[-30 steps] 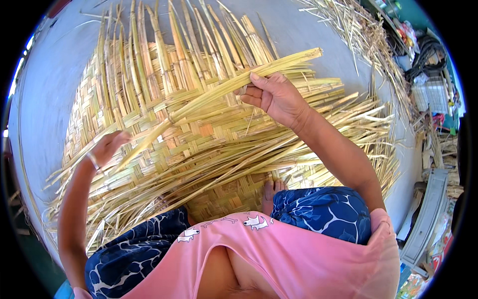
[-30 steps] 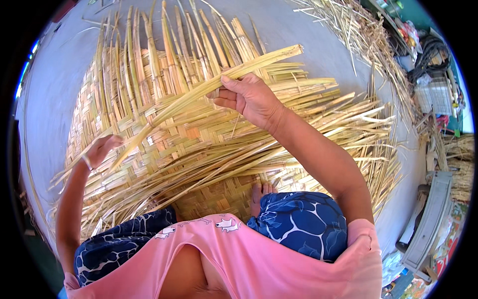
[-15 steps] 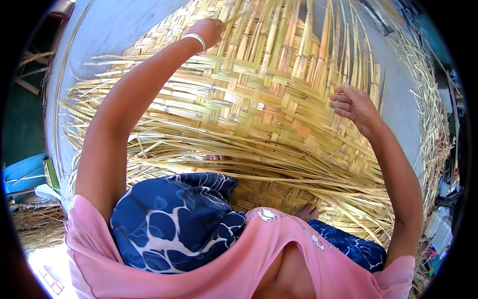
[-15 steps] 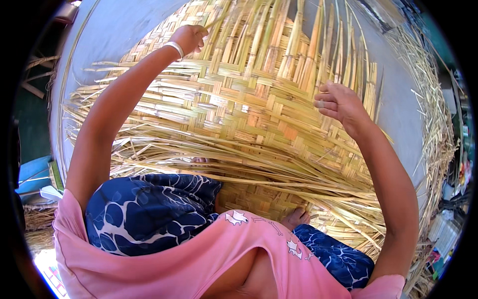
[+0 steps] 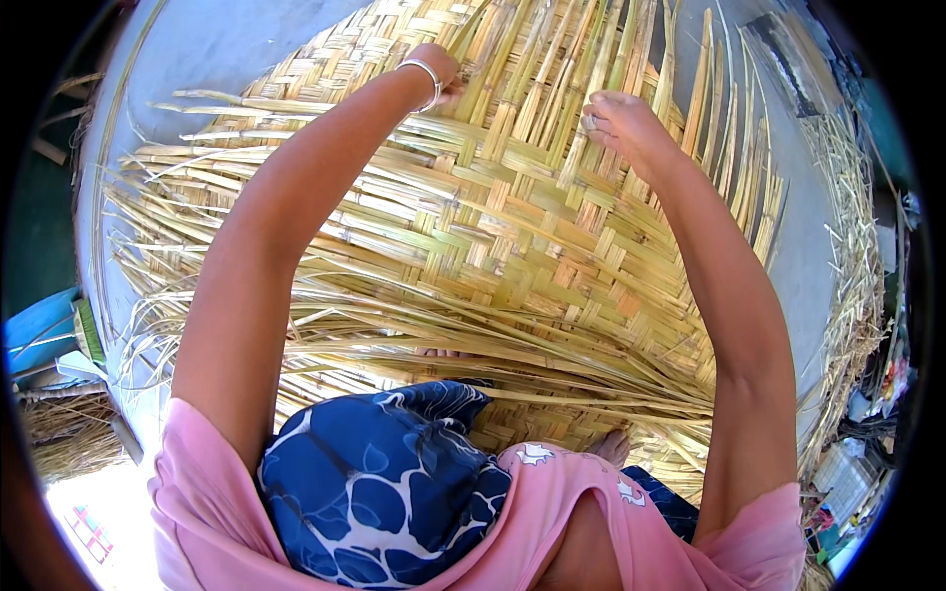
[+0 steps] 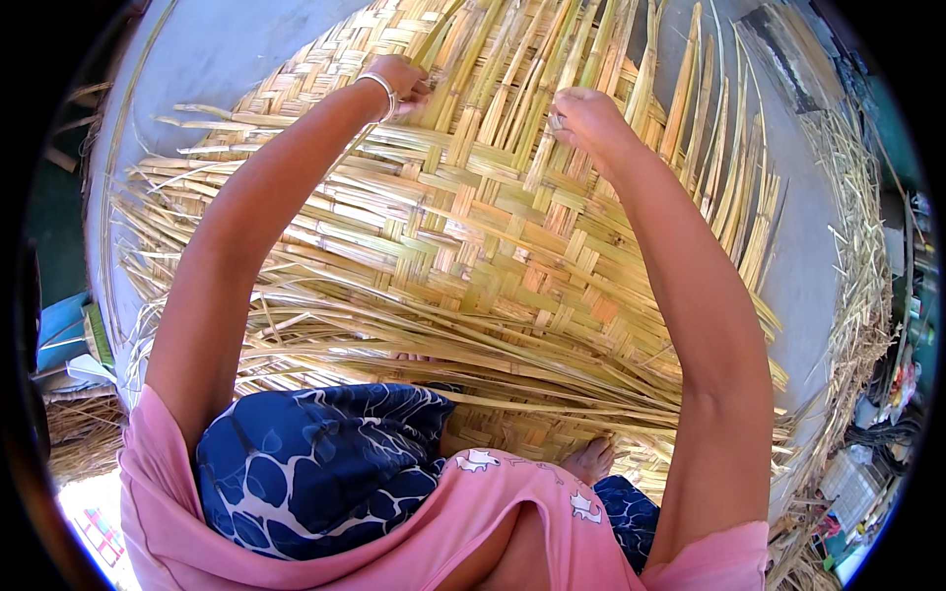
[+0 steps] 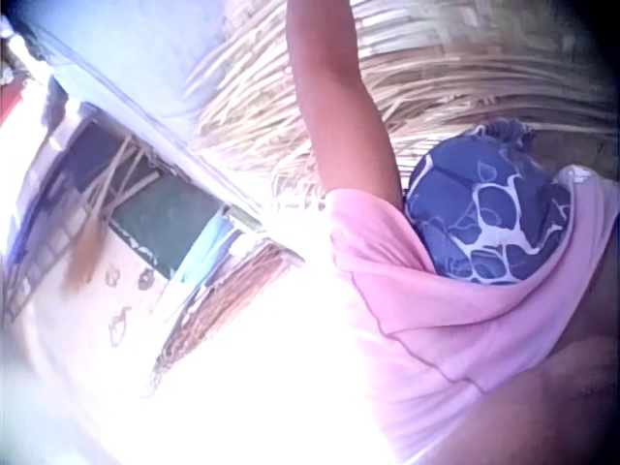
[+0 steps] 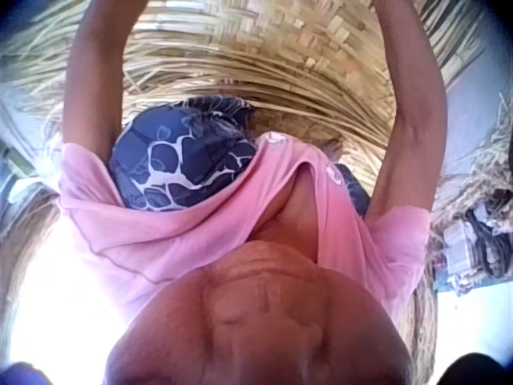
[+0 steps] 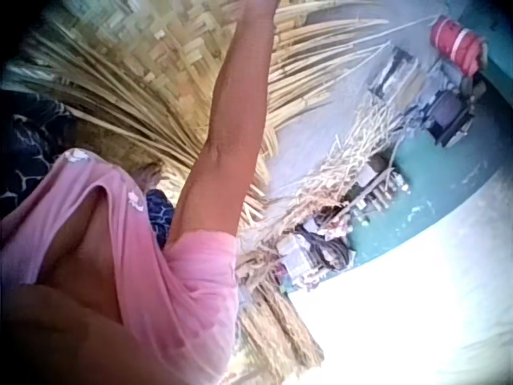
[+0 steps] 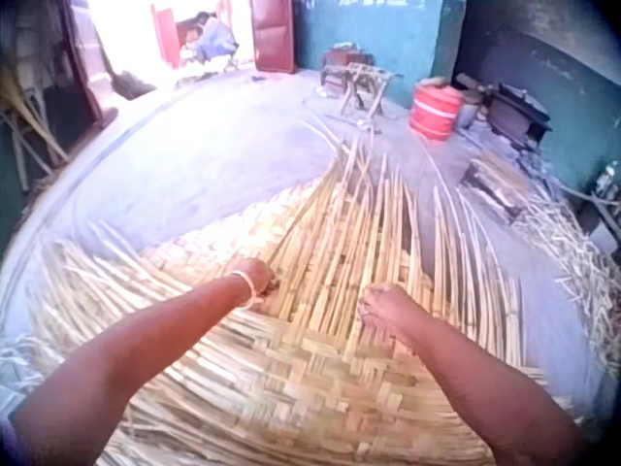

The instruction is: The person sits on the floor and weaves a large mat using dried palm leaves. They interlace the leaves by hand, adjusting the pattern and occasionally flipping the mat to continue weaving on different sections.

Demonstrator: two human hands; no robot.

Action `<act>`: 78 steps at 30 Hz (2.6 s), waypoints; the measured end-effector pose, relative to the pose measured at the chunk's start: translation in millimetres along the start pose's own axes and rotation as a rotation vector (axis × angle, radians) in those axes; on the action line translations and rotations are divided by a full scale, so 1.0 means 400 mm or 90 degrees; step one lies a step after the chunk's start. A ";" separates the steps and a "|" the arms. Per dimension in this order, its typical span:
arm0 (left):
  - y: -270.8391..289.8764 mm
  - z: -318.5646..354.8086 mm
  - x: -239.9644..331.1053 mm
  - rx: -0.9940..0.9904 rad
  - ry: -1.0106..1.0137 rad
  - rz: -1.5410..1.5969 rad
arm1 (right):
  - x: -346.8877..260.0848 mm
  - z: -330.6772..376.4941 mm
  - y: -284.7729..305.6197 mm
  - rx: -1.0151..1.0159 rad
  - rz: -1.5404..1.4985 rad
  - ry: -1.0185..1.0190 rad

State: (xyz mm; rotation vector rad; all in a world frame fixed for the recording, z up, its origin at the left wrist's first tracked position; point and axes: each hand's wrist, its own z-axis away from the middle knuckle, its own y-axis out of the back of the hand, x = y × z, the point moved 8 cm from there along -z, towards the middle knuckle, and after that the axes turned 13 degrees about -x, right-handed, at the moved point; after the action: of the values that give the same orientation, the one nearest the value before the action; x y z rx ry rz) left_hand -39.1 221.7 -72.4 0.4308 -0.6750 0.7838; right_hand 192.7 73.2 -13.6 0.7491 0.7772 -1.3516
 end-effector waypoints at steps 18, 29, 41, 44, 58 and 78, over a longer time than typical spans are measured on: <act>-0.020 0.013 0.023 -0.061 -0.072 0.139 | -0.025 -0.108 -0.016 0.022 -0.077 0.011; -0.035 0.096 0.052 -0.155 -0.274 0.335 | -0.006 -0.131 -0.024 0.047 -0.066 -0.001; -0.038 0.135 0.137 -0.290 -0.211 0.218 | -0.050 -0.170 -0.008 -0.004 -0.214 0.126; -0.063 0.122 0.153 -0.345 -0.201 0.272 | -0.089 -0.166 -0.017 -0.055 -0.289 0.159; -0.140 0.174 0.203 -0.635 -0.272 0.152 | -0.133 -0.098 -0.005 0.149 0.034 0.043; -0.123 0.130 0.167 -0.546 -0.254 0.167 | -0.117 -0.113 -0.053 0.064 -0.035 0.178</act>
State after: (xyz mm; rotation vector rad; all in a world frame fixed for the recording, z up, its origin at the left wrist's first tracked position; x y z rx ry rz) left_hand 12.7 193.1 5.8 -0.3039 -1.3757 0.5817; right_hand 166.6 134.9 0.4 1.0175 0.9610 -1.3598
